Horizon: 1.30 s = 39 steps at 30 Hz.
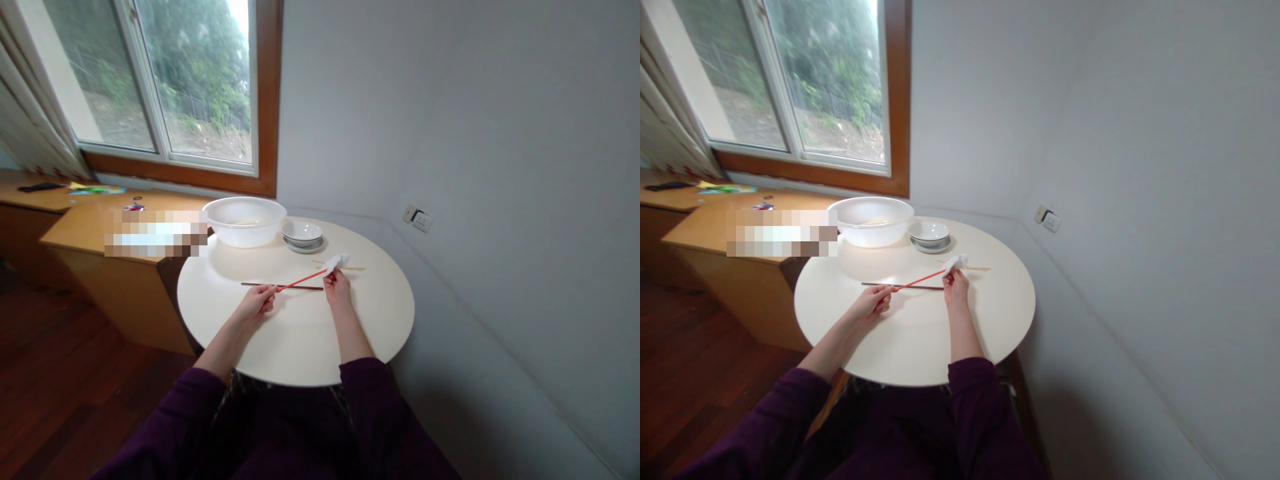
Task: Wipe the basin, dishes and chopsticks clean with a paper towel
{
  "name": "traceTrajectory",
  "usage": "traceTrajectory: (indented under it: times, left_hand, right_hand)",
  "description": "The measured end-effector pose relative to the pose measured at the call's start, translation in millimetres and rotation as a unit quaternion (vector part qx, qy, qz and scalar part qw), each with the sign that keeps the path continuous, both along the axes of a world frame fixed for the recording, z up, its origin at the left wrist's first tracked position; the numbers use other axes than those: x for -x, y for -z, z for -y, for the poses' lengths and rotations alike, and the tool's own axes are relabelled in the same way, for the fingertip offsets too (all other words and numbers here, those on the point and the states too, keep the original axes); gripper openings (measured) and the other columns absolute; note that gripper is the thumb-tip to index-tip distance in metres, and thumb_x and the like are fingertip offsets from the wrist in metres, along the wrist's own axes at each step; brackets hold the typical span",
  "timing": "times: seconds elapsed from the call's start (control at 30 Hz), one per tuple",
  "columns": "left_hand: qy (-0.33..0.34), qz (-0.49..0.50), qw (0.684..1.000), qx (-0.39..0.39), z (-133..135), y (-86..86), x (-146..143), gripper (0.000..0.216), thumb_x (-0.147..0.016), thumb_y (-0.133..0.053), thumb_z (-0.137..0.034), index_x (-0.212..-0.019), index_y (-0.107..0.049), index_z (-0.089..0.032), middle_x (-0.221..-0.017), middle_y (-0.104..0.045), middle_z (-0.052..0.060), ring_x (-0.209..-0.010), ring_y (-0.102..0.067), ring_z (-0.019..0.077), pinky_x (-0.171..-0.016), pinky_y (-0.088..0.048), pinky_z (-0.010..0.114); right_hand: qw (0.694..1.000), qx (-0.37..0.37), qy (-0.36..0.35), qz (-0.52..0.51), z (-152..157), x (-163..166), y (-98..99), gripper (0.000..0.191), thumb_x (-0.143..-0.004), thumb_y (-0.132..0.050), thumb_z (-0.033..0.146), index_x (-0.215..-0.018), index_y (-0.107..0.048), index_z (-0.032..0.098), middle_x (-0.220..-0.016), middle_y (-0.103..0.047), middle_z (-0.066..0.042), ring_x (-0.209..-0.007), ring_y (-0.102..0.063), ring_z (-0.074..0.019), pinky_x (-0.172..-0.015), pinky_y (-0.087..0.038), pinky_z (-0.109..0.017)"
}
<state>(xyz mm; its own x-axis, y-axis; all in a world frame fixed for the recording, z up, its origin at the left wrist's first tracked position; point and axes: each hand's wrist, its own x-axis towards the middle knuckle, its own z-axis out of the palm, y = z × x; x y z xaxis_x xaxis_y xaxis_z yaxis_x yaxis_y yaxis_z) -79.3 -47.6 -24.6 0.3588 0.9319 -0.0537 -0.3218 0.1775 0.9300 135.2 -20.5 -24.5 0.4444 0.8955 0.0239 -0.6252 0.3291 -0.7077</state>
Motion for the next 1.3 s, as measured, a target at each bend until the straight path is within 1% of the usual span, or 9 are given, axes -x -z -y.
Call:
traceTrajectory:
  times: [0.23, 0.43, 0.6, 0.83, 0.97, 1.13, 1.23, 1.3]
  left_hand:
    - [-0.045, 0.04, 0.998, 0.003, -1.7, -0.9, 1.1, 0.03, -0.063, -0.074, -0.031, -0.057, -0.051, -0.012, -0.042, -0.041, -0.007, -0.034, -0.027, 0.0007, -0.037, -0.016, 0.017]
    - [-0.087, 0.073, 0.993, 0.014, -1.2, -2.6, 4.7, 0.026, -0.061, -0.075, -0.028, -0.067, -0.058, -0.009, -0.047, -0.046, -0.005, -0.037, -0.031, 0.0005, -0.037, -0.019, 0.016]
    - [-0.119, 0.103, 0.987, 0.027, -4.4, -1.2, 7.3, 0.021, -0.061, -0.074, -0.023, -0.065, -0.058, -0.009, -0.046, -0.046, -0.005, -0.036, -0.031, -0.0003, -0.037, -0.019, 0.015]
    - [-0.147, 0.156, 0.975, 0.051, -7.5, -0.2, 8.2, 0.015, -0.064, -0.071, -0.016, -0.06, -0.059, -0.007, -0.042, -0.045, -0.005, -0.034, -0.03, -0.0002, -0.034, -0.02, 0.014]
    - [-0.166, 0.192, 0.965, 0.068, -7.0, -3.2, 10.0, 0.011, -0.072, -0.063, -0.009, -0.062, -0.061, -0.006, -0.043, -0.044, -0.004, -0.036, -0.034, 0.0001, -0.035, -0.027, 0.012]
    - [-0.195, 0.223, 0.95, 0.094, -7.8, -5.8, 13.0, 0.02, -0.081, -0.049, -0.003, -0.067, -0.062, -0.006, -0.053, -0.053, 0.001, -0.045, -0.048, 0.0021, -0.046, -0.043, 0.011]
    - [-0.202, 0.23, 0.946, 0.105, -7.5, -6.7, 13.0, 0.021, -0.083, -0.047, -0.003, -0.07, -0.063, -0.006, -0.056, -0.056, 0.003, -0.049, -0.052, 0.004, -0.051, -0.048, 0.013]
    - [-0.203, 0.23, 0.945, 0.108, -6.5, -7.7, 12.2, 0.02, -0.083, -0.048, -0.002, -0.071, -0.064, -0.007, -0.057, -0.058, 0.004, -0.05, -0.054, 0.0053, -0.052, -0.05, 0.015]
  right_hand:
    - [1.0, -0.002, 0.011, -0.02, -2.1, -2.0, 2.0, 0.028, -0.069, -0.065, 0.017, -0.058, -0.04, 0.019, -0.047, -0.038, 0.01, -0.04, -0.032, -0.0026, -0.035, -0.024, -0.016]
    - [0.999, -0.001, 0.013, -0.036, -2.5, -1.0, 2.7, 0.027, -0.067, -0.064, 0.013, -0.058, -0.039, 0.019, -0.047, -0.037, 0.011, -0.04, -0.03, -0.0015, -0.036, -0.025, -0.014]
    - [0.999, 0.0, 0.009, -0.041, -1.8, -1.5, 2.1, 0.026, -0.067, -0.064, 0.012, -0.058, -0.04, 0.019, -0.047, -0.038, 0.011, -0.039, -0.031, -0.0017, -0.035, -0.025, -0.015]
    - [0.999, -0.002, -0.017, -0.029, 2.1, 1.8, 0.4, 0.024, -0.067, -0.062, 0.011, -0.06, -0.041, 0.019, -0.047, -0.041, 0.01, -0.04, -0.034, -0.0025, -0.036, -0.026, -0.015]
    - [0.999, -0.001, -0.033, -0.01, 4.0, 4.7, 0.0, 0.023, -0.069, -0.062, 0.015, -0.06, -0.042, 0.019, -0.047, -0.042, 0.01, -0.038, -0.032, -0.0028, -0.036, -0.026, -0.016]
    - [0.999, 0.005, -0.045, 0.026, 3.9, 8.1, -0.1, 0.025, -0.07, -0.063, 0.02, -0.059, -0.041, 0.019, -0.047, -0.04, 0.01, -0.037, -0.031, -0.0026, -0.036, -0.027, -0.016]
    - [0.998, 0.014, -0.038, 0.056, 2.9, 8.9, 1.3, 0.028, -0.07, -0.065, 0.024, -0.059, -0.04, 0.019, -0.044, -0.035, 0.011, -0.037, -0.031, -0.003, -0.037, -0.027, -0.016]
    - [0.996, 0.02, -0.028, 0.08, 2.4, 9.2, 3.6, 0.028, -0.071, -0.066, 0.028, -0.059, -0.041, 0.019, -0.043, -0.035, 0.011, -0.037, -0.032, -0.0033, -0.038, -0.028, -0.017]
